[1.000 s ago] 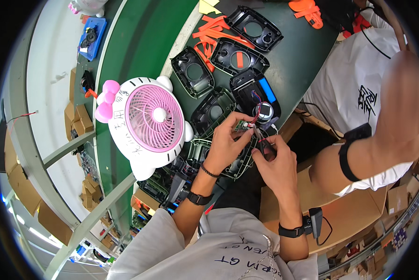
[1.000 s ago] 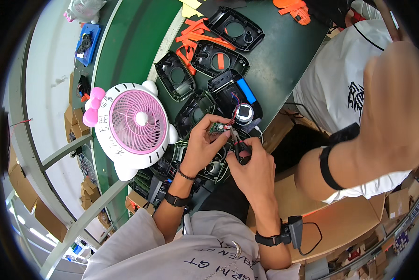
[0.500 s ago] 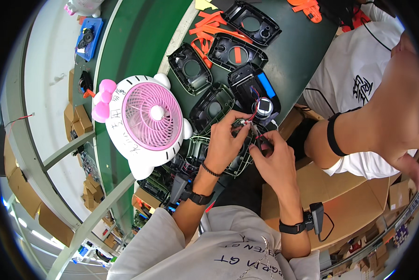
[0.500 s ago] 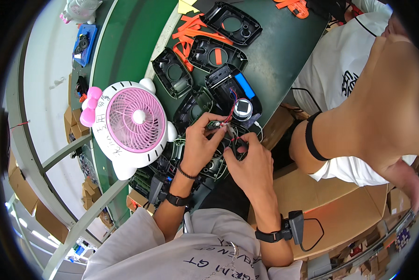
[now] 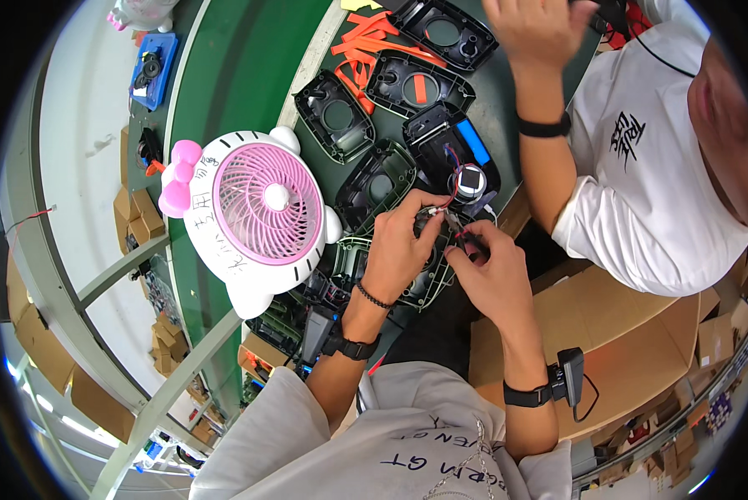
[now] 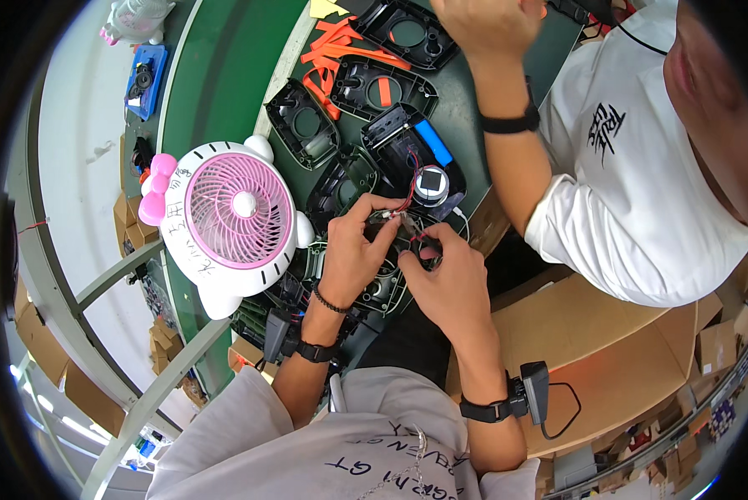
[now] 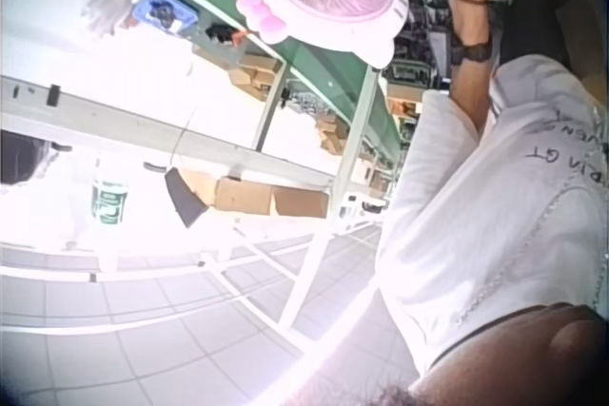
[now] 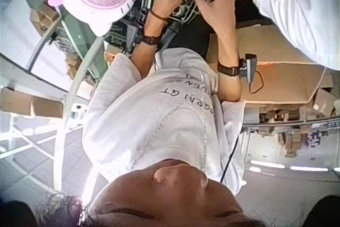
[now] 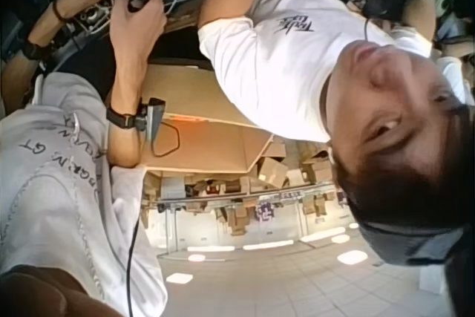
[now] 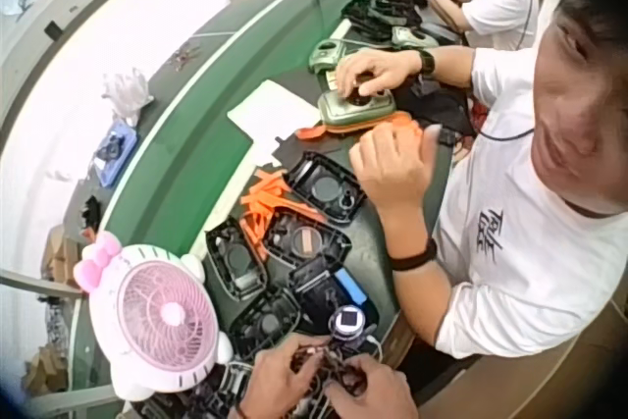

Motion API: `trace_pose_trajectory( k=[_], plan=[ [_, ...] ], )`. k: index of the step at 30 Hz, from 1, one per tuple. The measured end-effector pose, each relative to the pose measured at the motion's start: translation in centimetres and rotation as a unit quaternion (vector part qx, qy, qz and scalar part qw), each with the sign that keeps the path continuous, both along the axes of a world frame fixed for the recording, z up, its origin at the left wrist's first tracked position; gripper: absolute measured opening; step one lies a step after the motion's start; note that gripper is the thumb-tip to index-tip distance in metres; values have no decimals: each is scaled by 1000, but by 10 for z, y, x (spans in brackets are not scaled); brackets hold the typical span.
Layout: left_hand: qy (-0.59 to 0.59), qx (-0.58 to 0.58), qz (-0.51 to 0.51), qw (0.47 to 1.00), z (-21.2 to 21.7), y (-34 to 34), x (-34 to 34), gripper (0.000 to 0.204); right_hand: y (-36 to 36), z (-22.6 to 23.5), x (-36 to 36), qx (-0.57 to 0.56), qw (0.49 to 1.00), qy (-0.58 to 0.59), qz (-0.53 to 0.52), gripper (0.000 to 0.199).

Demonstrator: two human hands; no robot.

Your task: The recorder is assembling internal components and wiring for plastic electronic device housings at a manufacturing workstation.

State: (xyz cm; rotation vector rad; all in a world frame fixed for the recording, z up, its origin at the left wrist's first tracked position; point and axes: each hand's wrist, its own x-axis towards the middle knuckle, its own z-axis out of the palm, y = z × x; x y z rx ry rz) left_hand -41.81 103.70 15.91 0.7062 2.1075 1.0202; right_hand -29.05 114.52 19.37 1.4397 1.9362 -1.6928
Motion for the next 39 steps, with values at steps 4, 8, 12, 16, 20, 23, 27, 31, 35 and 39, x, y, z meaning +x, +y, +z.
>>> trace_pose_trajectory(
  k=[4, 8, 12, 16, 20, 23, 27, 31, 35, 39],
  plan=[
    [-20, 11, 8, 1000, -6, -4, -2, 19, 2, -5, 0, -17, 1000, 15, -5, 37],
    [-56, 2, 3, 998, -5, -6, -6, 20, 0, -14, 7, -67, 996, 40, -42, 35],
    [-104, 15, -1, 994, -13, -7, -11, 19, 11, -19, 14, -224, 966, 81, -103, 31],
    [-141, 60, -27, 988, -14, -7, -25, 20, 25, -11, 5, -295, 948, 56, -109, 27],
    [-234, 99, -6, 967, -13, -2, -33, 20, 35, -17, 7, -400, 908, 48, -118, 25],
    [-299, 83, 5, 951, -13, -4, -37, 21, 41, -25, 13, -488, 858, 76, -143, 27],
    [-345, 129, 26, 929, -19, -5, -37, 25, 34, -42, 20, -602, 762, 136, -195, 33],
    [-381, 134, 105, 909, -11, -8, -33, 37, 30, -37, 35, -580, 757, 188, -235, 40],
    [-248, 150, 172, 941, -3, 3, -45, 49, 2, -23, 45, -208, 975, 58, -48, 37],
    [-150, 160, 175, 960, -17, 22, -50, 49, -10, -31, 42, 37, 996, 58, -61, 33]
  ],
)
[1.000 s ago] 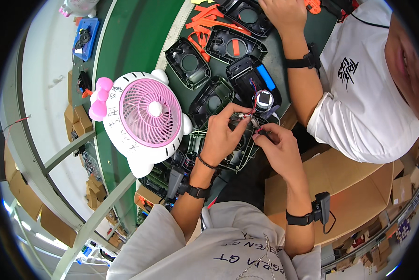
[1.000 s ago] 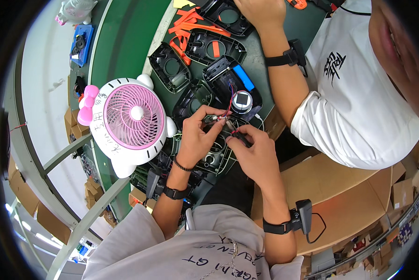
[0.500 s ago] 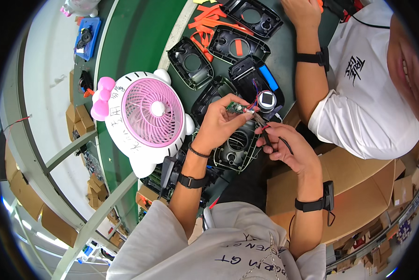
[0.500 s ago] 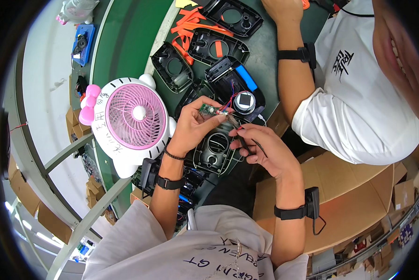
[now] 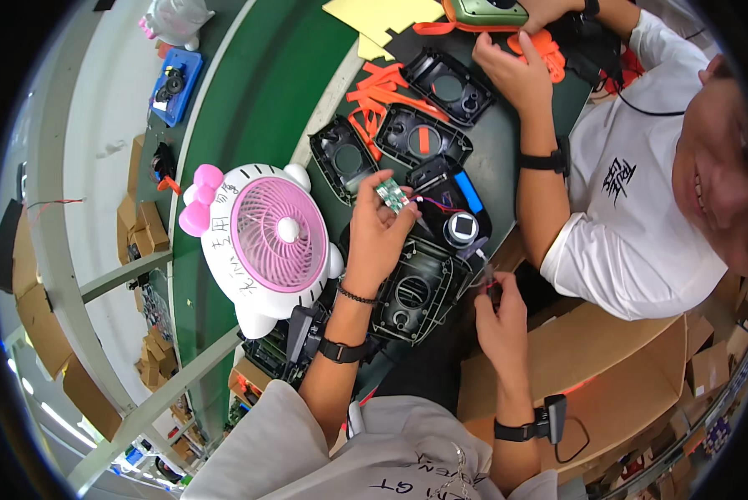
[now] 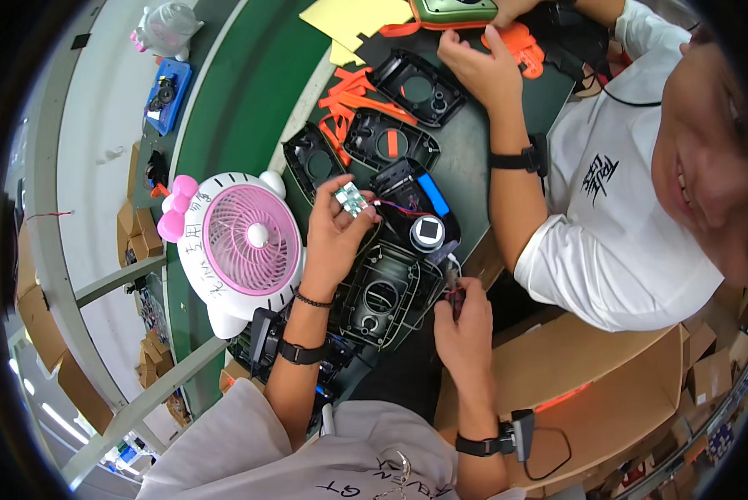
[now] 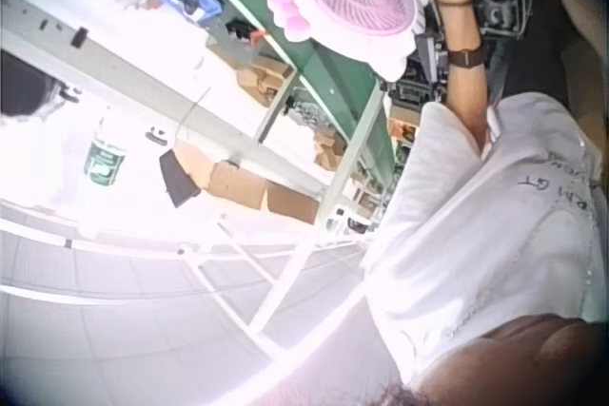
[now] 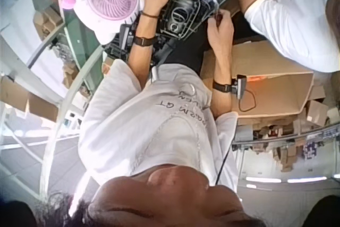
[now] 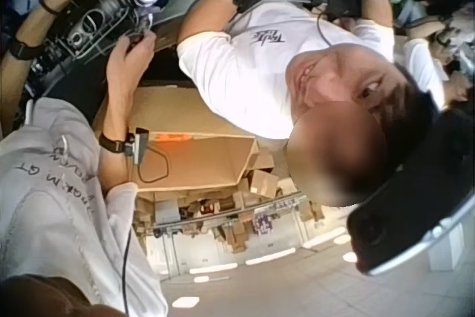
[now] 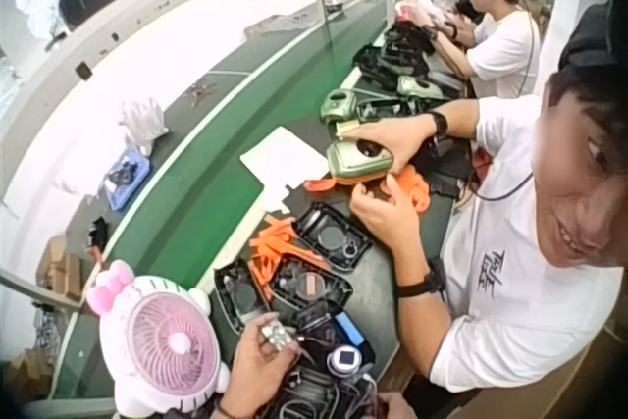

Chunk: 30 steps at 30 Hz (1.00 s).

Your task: The recorder is assembling internal components and wiring for plastic electronic device housings at a manufacturing workstation.

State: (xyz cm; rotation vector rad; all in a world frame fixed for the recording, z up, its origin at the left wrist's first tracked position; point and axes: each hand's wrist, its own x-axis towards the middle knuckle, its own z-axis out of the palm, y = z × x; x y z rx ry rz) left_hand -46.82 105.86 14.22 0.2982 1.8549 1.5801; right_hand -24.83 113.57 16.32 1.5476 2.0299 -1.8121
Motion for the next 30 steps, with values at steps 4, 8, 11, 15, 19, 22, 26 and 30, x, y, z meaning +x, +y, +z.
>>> trace_pose_trajectory(
  k=[4, 8, 11, 15, 19, 22, 26, 30],
  plan=[
    [-35, 7, 3, 999, -10, 1, 4, 48, 1, -29, -50, 219, 974, -5, -53, 29],
    [-47, -4, 18, 999, -7, 3, -3, 46, -1, -32, -77, 288, 957, 13, -31, 54],
    [-46, -13, 10, 999, -9, 7, -1, 46, -4, -37, -84, 292, 955, 3, -43, 55],
    [-36, -9, 4, 999, -13, 12, 0, 46, 7, -46, -97, 308, 950, -8, -49, 54],
    [12, -11, 10, 1000, -20, 12, -14, 46, 13, -37, -99, 206, 974, 14, -94, 54],
    [37, -25, 14, 999, -25, 10, -22, 46, 25, -1, -95, 104, 983, 63, -137, 49],
    [34, -51, 11, 998, -15, 12, -7, 50, 19, 14, -48, -32, 946, 192, -260, 48],
    [19, -26, 53, 998, -5, 0, 5, 55, -8, 58, -13, -137, 899, 309, -279, 49]
  ],
)
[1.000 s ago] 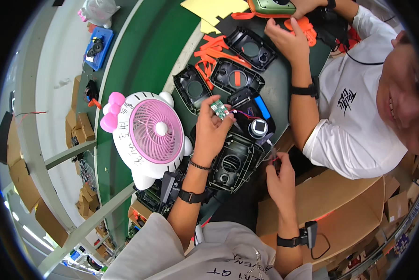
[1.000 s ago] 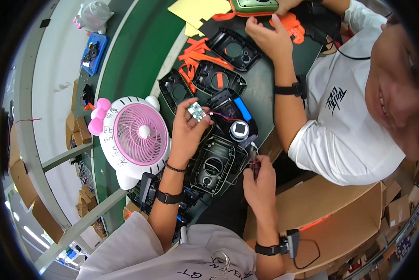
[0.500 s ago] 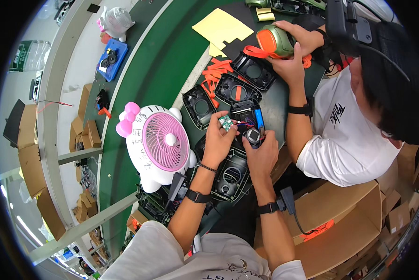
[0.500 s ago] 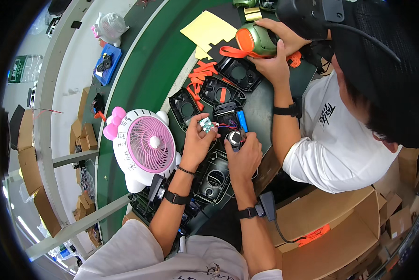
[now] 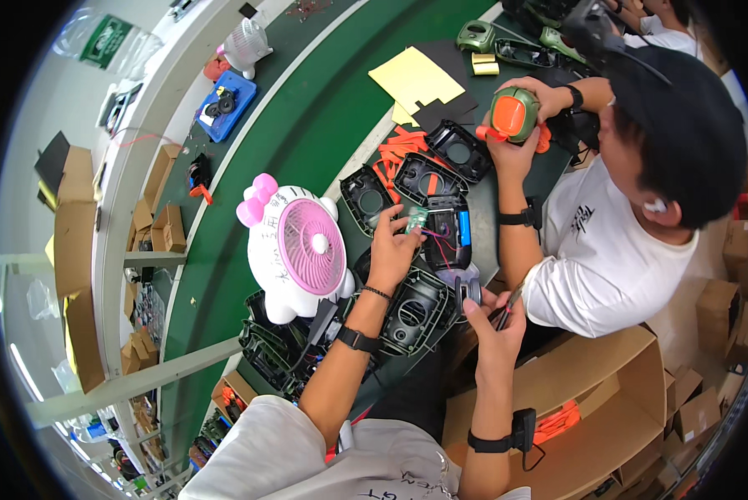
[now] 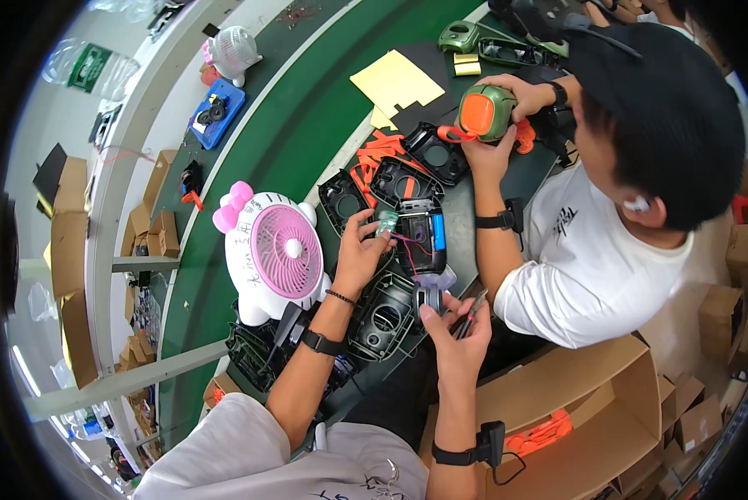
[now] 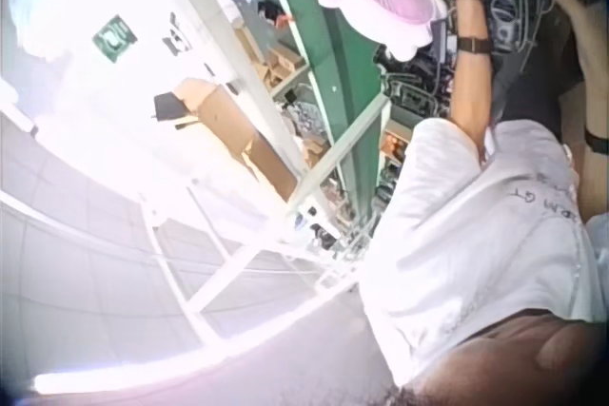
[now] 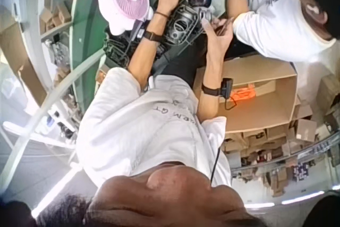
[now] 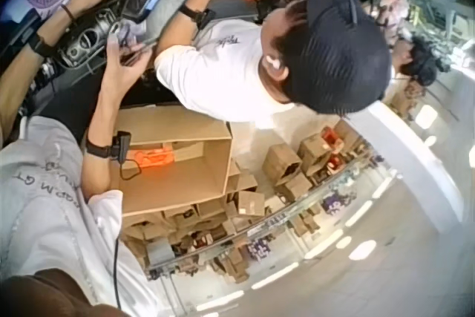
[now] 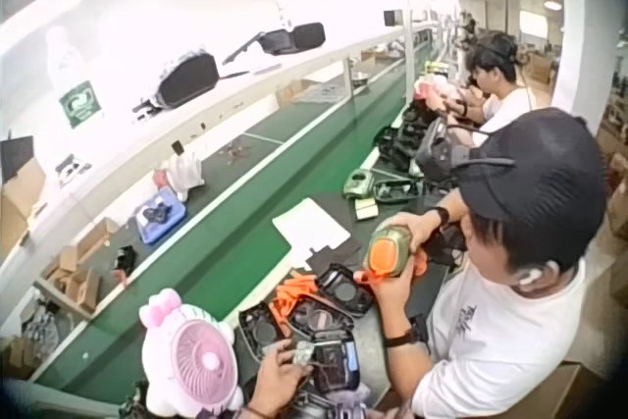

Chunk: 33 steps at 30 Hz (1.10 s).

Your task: The recorder is assembling internal components and wiring for plastic electronic device housings at a manufacturing workstation.

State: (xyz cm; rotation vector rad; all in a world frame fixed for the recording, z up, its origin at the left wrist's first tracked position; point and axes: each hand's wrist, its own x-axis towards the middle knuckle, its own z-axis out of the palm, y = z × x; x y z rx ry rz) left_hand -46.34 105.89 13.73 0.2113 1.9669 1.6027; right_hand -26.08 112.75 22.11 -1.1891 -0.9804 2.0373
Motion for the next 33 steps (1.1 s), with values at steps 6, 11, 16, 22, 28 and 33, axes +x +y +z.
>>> trace_pose_trajectory(
  k=[6, 11, 16, 22, 28, 33],
  plan=[
    [46, 33, 14, 998, -14, 11, 7, 39, -3, -21, 20, -73, 995, 64, -21, 38],
    [15, 14, 71, 997, -46, 4, 7, 33, 24, -8, 15, -60, 980, 150, -119, 38],
    [152, -95, 97, 979, -35, -46, -1, 44, -20, 42, 22, -35, 983, 178, -42, 35],
    [50, 244, -174, 953, 128, -135, 165, 56, -99, 67, 103, 16, 991, -38, 131, 34],
    [159, 76, -118, 977, 104, -281, 290, 63, -205, 45, 159, 108, 914, -103, 376, 31],
    [-114, 147, 209, 960, 80, -370, 390, 31, -272, 29, 180, 110, 822, -165, 533, 37]
  ],
)
